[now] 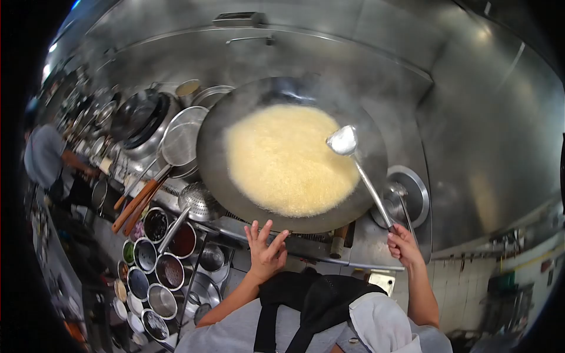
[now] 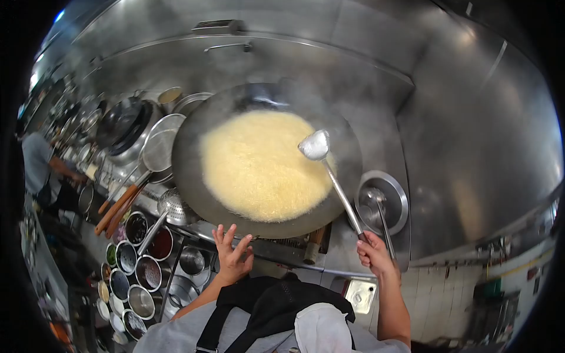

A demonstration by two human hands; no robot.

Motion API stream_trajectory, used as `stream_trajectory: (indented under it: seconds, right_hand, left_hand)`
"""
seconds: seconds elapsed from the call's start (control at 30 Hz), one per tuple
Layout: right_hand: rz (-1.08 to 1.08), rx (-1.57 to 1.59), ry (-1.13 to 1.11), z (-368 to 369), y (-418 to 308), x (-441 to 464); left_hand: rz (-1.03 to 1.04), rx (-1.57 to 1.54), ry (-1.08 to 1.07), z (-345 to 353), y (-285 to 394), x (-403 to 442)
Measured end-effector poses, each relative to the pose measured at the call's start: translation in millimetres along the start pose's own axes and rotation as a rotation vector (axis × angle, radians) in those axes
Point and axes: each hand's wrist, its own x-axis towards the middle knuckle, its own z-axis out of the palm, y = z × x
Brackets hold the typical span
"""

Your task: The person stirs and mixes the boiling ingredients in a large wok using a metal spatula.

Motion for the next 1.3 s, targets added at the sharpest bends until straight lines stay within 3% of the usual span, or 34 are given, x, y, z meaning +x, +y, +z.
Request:
stream_trajectory:
  seconds: [0.1, 0.17, 0.23, 0.3, 0.37, 0.43, 0.57, 0.7, 0.93, 1.3]
  right_hand:
    - [-0.073, -0.124, 0.077, -2.5, 11.5, -23.1]
    - [-0.057, 0.182, 0.010, 13.2, 12.4, -44.4]
    - [-0.077, 0.232, 0.058, 20.8, 16.2, -56.0]
    - [-0.018, -0.091, 0.292, 21.7, 5.6, -62.1]
    - [-0.049, -0.083, 0.375, 21.3, 3.9, -67.4]
    - [-0.078, -0.166, 0.310, 25.1, -1.1, -73.4]
    - [-0.095, -0.053, 0.362, 0.8, -12.7, -84.5]
    - [-0.139, -0.164, 0.407, -40.5, -30.4, -89.2]
    - [-0.095, -0.292, 0.370, -91.7, -63.9, -80.7]
    - [0.038, -0.309, 0.346, -150.5, -59.0, -93.5]
  left_hand:
    - [0.019, -0.036, -0.023, -1.3, -3.6, -3.0]
    - [0.033, -0.063, -0.035, -1.9, -8.2, -0.5]
    - [0.090, -0.062, -0.029, -3.4, -12.4, -1.4]
    - [0.080, -0.092, -0.037, -1.4, -14.3, -3.5]
    - [0.065, -0.113, -0.040, -1.7, -16.5, -4.3]
    - [0.090, -0.121, -0.048, -2.3, -19.5, -4.1]
    - [0.100, -0.115, -0.024, -0.4, -23.6, -3.6]
    - [0.074, -0.089, -0.018, -1.9, -19.4, -2.9]
    - [0.004, -0.043, 0.057, 2.0, -2.3, -0.8]
    - [-0.011, 0.047, 0.078, 3.9, 8.7, 1.9]
